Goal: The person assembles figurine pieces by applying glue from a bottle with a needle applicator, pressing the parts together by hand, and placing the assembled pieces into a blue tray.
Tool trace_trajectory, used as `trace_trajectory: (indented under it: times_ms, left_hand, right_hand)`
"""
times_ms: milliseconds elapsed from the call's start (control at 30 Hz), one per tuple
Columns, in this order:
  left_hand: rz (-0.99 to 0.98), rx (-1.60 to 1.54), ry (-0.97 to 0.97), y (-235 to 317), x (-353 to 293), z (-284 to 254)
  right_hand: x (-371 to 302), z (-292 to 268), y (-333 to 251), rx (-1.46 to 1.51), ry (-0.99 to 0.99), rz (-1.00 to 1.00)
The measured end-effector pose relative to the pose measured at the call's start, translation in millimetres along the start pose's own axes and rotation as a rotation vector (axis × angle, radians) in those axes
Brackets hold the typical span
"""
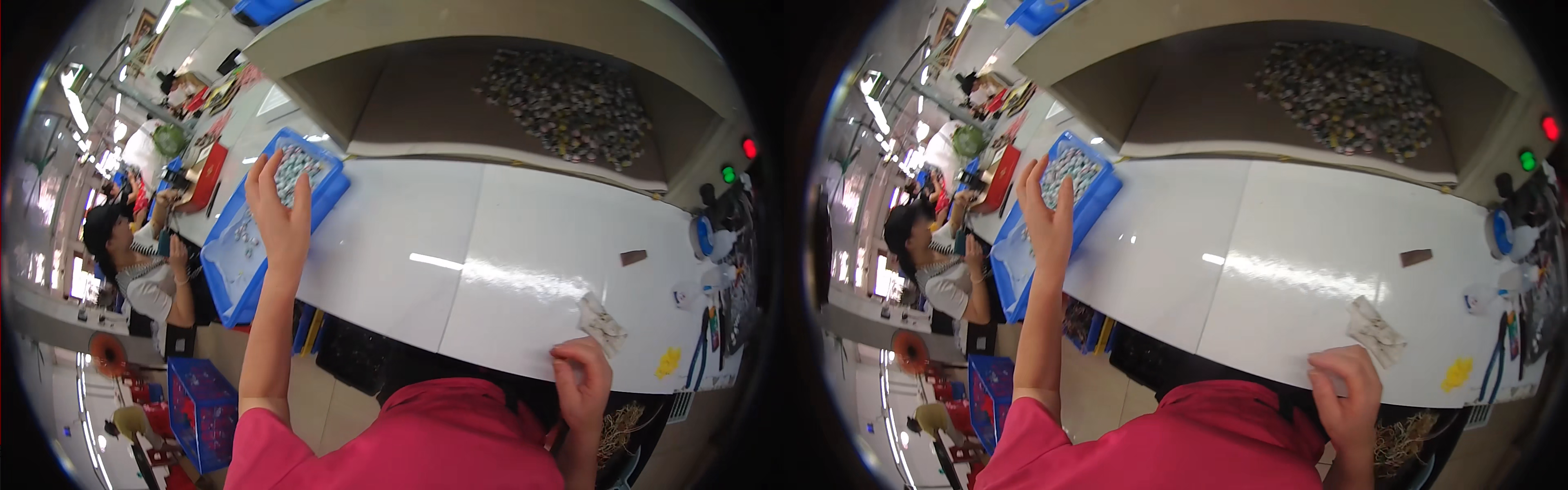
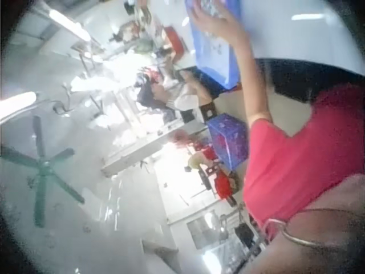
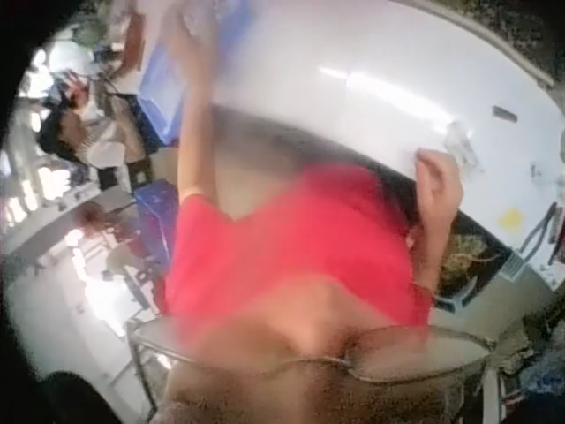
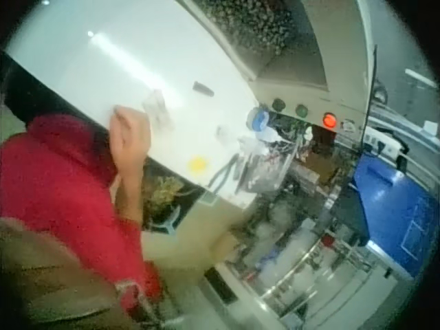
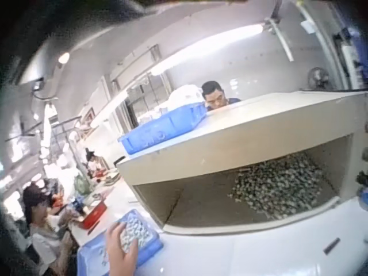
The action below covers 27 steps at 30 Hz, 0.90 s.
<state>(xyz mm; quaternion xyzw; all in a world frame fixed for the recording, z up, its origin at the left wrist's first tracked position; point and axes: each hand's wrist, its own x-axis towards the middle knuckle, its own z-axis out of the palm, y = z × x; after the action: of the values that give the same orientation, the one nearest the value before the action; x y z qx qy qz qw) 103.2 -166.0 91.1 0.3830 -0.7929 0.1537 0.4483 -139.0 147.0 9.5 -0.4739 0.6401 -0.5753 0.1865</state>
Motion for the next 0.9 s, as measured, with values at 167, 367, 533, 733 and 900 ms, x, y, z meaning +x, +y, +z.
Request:
trace_trajectory:
  times_ms: [167, 367, 533, 733, 900]
  left_hand:
    - [0.169, -0.346, -0.361, 72.0, 16.3, 80.2]
    - [0.051, -0.579, -0.67, 146.3, 32.7, 191.9]
    - [0.15, -0.558, -0.615, 151.7, 35.0, 210.6]
    - [0.171, -0.425, -0.653, 140.4, 41.7, 183.5]
    - [0.002, -0.516, -0.65, 117.5, 34.1, 164.1]
  right_hand:
    - [10.5, -0.5, 1.9, -0.077, 0.055, 0.031]
    - [6.2, 3.1, -12.4, -0.133, 0.134, 0.057]
    - [9.4, 8.6, -16.6, -0.13, 0.125, 0.055]
    - [11.3, 8.0, -12.2, -0.132, 0.107, 0.032]
    - [9.4, 9.9, -14.3, -0.124, 0.071, 0.022]
